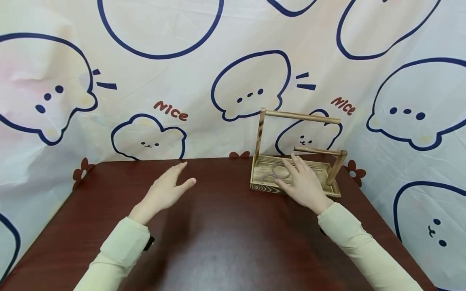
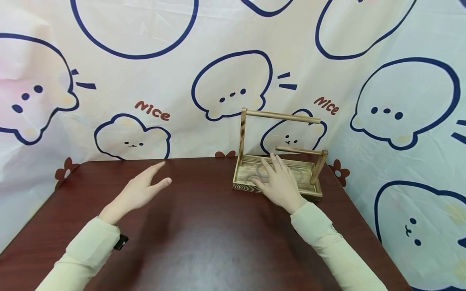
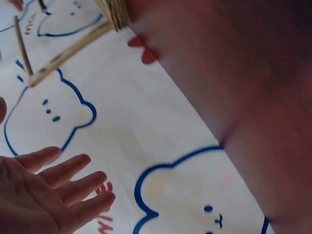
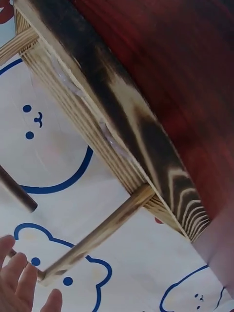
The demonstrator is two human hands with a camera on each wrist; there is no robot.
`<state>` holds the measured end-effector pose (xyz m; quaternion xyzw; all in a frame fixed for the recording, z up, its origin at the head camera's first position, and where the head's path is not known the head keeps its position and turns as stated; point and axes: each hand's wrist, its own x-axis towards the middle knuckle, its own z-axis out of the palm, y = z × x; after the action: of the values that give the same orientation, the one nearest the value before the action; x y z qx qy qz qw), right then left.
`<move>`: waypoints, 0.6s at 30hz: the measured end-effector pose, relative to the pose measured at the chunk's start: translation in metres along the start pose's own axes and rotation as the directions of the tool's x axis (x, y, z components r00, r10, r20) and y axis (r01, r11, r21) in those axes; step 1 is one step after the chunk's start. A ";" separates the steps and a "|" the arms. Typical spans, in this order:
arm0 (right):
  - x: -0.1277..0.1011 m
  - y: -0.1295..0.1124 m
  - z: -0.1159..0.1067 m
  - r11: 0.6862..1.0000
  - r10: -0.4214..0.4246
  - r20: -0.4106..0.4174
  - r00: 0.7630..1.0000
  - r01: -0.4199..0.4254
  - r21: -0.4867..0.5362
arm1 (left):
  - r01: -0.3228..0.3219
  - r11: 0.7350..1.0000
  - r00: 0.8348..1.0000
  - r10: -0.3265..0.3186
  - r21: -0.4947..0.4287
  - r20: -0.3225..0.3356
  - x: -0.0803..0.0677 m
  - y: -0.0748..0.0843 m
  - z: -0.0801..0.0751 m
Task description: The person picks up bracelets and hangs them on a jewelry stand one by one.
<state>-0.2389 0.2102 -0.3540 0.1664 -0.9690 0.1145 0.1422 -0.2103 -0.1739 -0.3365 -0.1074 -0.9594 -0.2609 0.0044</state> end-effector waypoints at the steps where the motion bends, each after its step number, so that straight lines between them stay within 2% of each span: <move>1: -0.002 0.000 0.000 1.000 -0.011 -0.010 1.000 0.011 0.004 | 0.000 0.999 1.000 0.001 -0.036 0.007 -0.002 0.001 0.002; 6: -0.014 -0.001 0.005 0.995 -0.043 0.006 0.999 0.042 0.087 | -0.002 0.989 1.000 0.002 -0.148 -0.001 -0.011 0.005 0.012; 12: -0.029 0.003 0.015 0.974 -0.007 0.089 0.996 -0.014 0.226 | -0.038 0.975 0.997 0.023 -0.219 -0.068 -0.020 0.007 0.021; 15: -0.038 0.006 0.020 0.959 0.005 0.095 0.995 -0.032 0.283 | -0.046 0.961 0.995 0.021 -0.271 -0.095 -0.023 0.007 0.024; 18: -0.048 0.011 0.025 0.940 0.023 0.084 0.996 -0.050 0.337 | -0.053 0.936 0.994 0.016 -0.349 -0.107 -0.025 0.005 0.029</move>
<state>-0.2055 0.2275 -0.3945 0.1749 -0.9427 0.2752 0.0709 -0.1830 -0.1598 -0.3606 -0.1098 -0.8938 -0.4331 0.0390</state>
